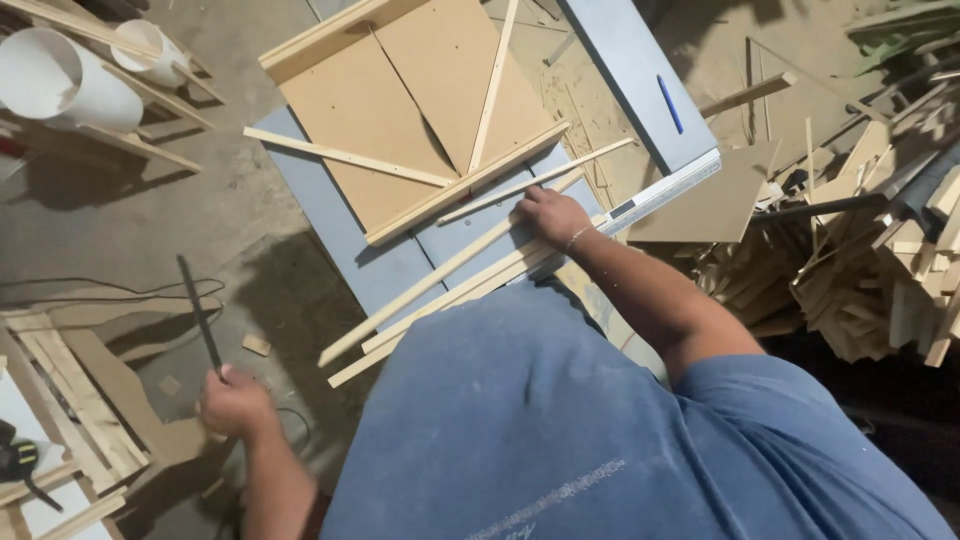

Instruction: The person is preparing thin wooden strips for cutting by measuring them with a tape measure and aligning them within a V-shaped jig on a table saw sled.

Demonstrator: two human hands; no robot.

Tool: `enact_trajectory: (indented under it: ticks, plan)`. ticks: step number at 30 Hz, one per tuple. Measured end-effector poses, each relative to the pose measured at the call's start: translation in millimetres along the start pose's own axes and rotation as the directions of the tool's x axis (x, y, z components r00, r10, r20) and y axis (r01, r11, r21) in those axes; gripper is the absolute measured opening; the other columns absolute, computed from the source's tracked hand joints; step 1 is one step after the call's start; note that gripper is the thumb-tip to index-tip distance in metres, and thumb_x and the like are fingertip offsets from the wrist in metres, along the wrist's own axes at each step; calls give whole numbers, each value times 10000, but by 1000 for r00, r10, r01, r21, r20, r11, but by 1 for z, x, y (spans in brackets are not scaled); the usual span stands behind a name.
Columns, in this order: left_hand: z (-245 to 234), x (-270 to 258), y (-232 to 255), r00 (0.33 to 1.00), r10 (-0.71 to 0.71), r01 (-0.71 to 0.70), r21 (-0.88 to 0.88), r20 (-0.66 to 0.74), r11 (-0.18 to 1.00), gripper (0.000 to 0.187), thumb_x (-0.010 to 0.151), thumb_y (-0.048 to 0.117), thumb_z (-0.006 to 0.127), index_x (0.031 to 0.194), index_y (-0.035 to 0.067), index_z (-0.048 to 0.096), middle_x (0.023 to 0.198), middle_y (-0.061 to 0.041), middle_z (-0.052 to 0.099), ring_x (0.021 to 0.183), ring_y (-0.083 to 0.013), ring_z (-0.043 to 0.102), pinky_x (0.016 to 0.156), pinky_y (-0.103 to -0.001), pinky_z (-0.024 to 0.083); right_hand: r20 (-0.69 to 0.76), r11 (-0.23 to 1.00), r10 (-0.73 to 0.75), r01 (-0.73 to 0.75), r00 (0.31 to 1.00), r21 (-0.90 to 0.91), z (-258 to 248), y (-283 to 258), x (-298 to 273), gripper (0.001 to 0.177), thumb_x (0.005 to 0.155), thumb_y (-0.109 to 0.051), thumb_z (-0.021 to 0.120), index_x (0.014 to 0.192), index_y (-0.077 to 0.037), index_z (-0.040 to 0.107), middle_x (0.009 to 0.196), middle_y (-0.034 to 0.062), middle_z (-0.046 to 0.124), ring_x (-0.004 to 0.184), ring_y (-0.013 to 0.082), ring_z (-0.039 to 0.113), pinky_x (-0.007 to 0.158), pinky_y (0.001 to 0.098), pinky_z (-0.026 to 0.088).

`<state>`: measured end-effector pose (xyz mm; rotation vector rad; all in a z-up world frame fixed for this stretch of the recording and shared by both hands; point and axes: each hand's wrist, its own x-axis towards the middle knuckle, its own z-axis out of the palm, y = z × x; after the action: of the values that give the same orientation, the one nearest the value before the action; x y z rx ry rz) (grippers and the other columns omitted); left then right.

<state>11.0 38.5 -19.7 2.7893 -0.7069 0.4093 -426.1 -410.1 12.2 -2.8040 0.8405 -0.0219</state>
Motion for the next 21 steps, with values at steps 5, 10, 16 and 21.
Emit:
enact_trajectory:
  ticks: [5, 10, 16, 21]
  plan:
    - [-23, 9, 40, 962, -17, -54, -251, -272, 967, 358, 1125, 180, 669, 828, 9, 563, 757, -230, 618, 658, -476, 540, 615, -539, 399, -43, 976, 175, -168, 984, 138, -22, -4, -5, 414, 898, -26, 687, 1308, -71, 652, 1272, 147, 637, 1050, 319, 642, 771, 415, 590]
    - [-74, 7, 169, 999, -19, -19, -666, -51, 745, 310, 1158, 159, 620, 903, -17, 615, 843, -217, 650, 740, -370, 573, 702, -467, 459, -377, 954, -75, 176, 923, 241, -56, -63, -6, 519, 880, -253, 785, 1339, -96, 601, 1286, 180, 646, 1121, 331, 632, 951, 456, 543]
    - [-85, -22, 302, 862, 323, 275, -896, 391, 350, 129, 992, 127, 695, 896, 67, 759, 905, -142, 759, 881, -195, 698, 856, -332, 546, -584, 924, -353, 372, 731, -93, -73, -130, -9, 390, 1031, -435, 503, 1315, -200, 630, 1333, 88, 619, 1270, 311, 584, 1153, 530, 369]
    - [-70, -43, 344, 501, 615, 546, -774, 608, 320, 187, 1044, 213, 629, 1062, 45, 710, 869, -102, 774, 808, -136, 674, 788, -324, 564, -490, 941, -337, 304, 804, -148, -34, -89, -43, 279, 1061, -406, 350, 918, -255, 536, 827, -62, 507, 763, 173, 576, 703, 369, 498]
